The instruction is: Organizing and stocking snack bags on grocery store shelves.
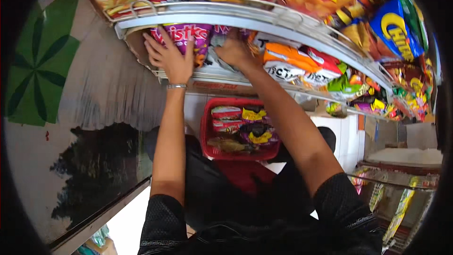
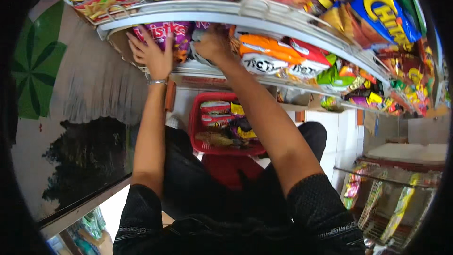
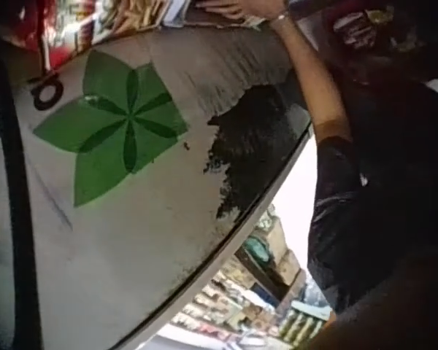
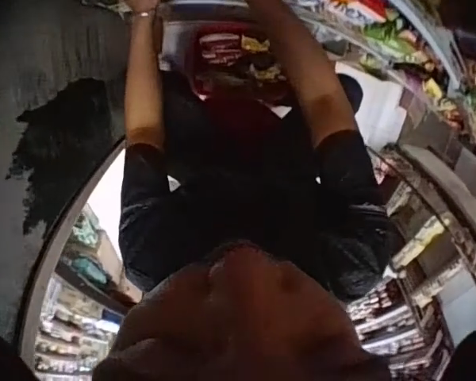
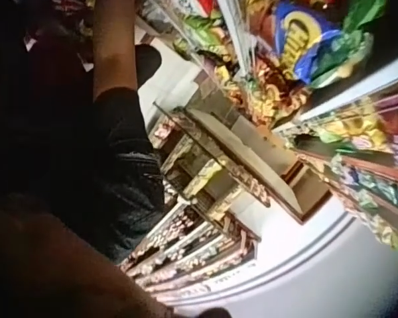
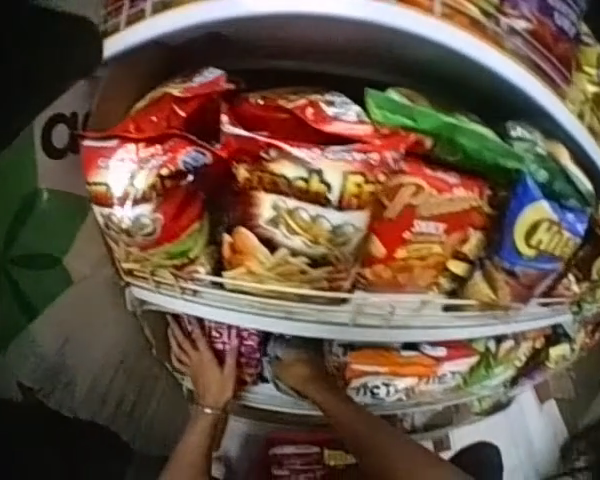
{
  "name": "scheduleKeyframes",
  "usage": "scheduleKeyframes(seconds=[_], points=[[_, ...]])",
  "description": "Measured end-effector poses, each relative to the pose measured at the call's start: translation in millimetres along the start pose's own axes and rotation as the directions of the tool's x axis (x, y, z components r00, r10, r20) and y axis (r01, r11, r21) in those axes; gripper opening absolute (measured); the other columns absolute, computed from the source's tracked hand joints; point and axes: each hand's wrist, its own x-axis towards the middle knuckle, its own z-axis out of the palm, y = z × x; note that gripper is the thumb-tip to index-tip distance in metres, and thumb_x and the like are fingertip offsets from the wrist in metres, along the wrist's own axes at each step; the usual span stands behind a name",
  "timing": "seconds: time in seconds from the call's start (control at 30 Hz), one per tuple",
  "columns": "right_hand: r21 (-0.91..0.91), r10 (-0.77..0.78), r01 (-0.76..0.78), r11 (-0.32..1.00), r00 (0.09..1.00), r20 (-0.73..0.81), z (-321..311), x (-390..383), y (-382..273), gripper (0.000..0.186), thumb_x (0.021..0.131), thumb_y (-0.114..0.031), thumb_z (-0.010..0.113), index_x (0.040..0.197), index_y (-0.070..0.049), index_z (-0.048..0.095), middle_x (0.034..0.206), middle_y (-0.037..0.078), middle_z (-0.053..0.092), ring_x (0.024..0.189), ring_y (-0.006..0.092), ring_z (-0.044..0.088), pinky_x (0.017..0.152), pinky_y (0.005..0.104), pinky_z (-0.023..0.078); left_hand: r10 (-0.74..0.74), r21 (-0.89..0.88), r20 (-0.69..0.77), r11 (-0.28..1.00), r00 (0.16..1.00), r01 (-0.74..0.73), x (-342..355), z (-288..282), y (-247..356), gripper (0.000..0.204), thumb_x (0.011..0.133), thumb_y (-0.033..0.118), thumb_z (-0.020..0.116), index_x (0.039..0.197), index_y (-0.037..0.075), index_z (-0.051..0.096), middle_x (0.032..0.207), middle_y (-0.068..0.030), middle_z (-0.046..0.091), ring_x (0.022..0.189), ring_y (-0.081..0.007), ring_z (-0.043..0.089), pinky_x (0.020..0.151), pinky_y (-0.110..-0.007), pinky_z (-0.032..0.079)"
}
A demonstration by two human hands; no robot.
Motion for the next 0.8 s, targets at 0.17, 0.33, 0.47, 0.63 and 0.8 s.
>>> scheduleKeyframes(seconds=[0.17, 0.33, 0.47, 0.63, 0.8], points=[[-0.043, 0.106, -0.103, 0.994, 0.992, 0.061, -34.3, -44.6, -19.1, 0.087, 0.079, -0.031, 0.070, 0.138, 0.016, 0.027, 0.138, 0.040, 0.037, 0.128, 0.0464, 0.044, 0.108, 0.0433, 0.039, 0.019, -0.078, -0.069, 0.997, 0.997, -0.024, -14.6, -10.8, 9.9, 0.087, 0.090, 0.056, 0.056, 0.149, 0.000, 0.026, 0.149, -0.0338, 0.019, 0.135, -0.0475, 0.022, 0.108, -0.057, 0.017], [0.117, -0.029, -0.039, 0.992, 0.852, 0.523, -110.1, -163.4, -3.1, 0.057, 0.082, -0.029, 0.068, 0.126, 0.005, 0.052, 0.120, 0.028, 0.059, 0.114, 0.0391, 0.058, 0.095, 0.0440, 0.047, 0.342, -0.499, 0.129, 0.833, 0.931, -0.237, -86.1, -36.0, 38.9, 0.029, 0.091, 0.025, 0.059, 0.102, -0.001, 0.056, 0.110, -0.0266, 0.053, 0.106, -0.0423, 0.048, 0.094, -0.052, 0.034], [0.268, -0.041, -0.124, 0.956, 0.843, 0.537, -140.3, -239.5, 99.7, 0.058, 0.078, -0.029, 0.071, 0.124, 0.003, 0.055, 0.116, 0.028, 0.061, 0.108, 0.0401, 0.060, 0.092, 0.0422, 0.048, 0.794, -0.737, 0.497, 0.599, 0.350, -0.313, -170.2, -16.1, 104.9, 0.029, 0.078, 0.030, 0.070, 0.087, 0.003, 0.061, 0.085, -0.0178, 0.064, 0.085, -0.0371, 0.063, 0.075, -0.047, 0.050], [0.068, 0.254, -0.306, 0.949, 0.877, 0.408, -123.8, -260.0, 185.4, 0.062, 0.074, -0.027, 0.073, 0.123, 0.006, 0.054, 0.114, 0.030, 0.061, 0.107, 0.0416, 0.061, 0.092, 0.0419, 0.048, 0.509, -0.474, 0.860, 0.824, 0.036, -0.312, -312.3, 57.7, 59.5, 0.091, 0.063, 0.038, 0.084, 0.138, 0.005, 0.045, 0.131, -0.0215, 0.055, 0.122, -0.0389, 0.052, 0.106, -0.043, 0.042], [-0.034, 0.372, -0.381, 0.924, 0.873, 0.315, -119.0, -247.4, 184.9, 0.060, 0.075, -0.025, 0.070, 0.123, 0.007, 0.052, 0.116, 0.031, 0.060, 0.110, 0.0439, 0.058, 0.095, 0.0447, 0.047, 0.483, -0.477, 0.842, 0.875, 0.241, -0.088, -362.2, 75.6, 15.4, 0.066, 0.072, 0.028, 0.079, 0.132, 0.013, 0.055, 0.134, -0.0146, 0.057, 0.123, -0.0343, 0.054, 0.101, -0.044, 0.047]])
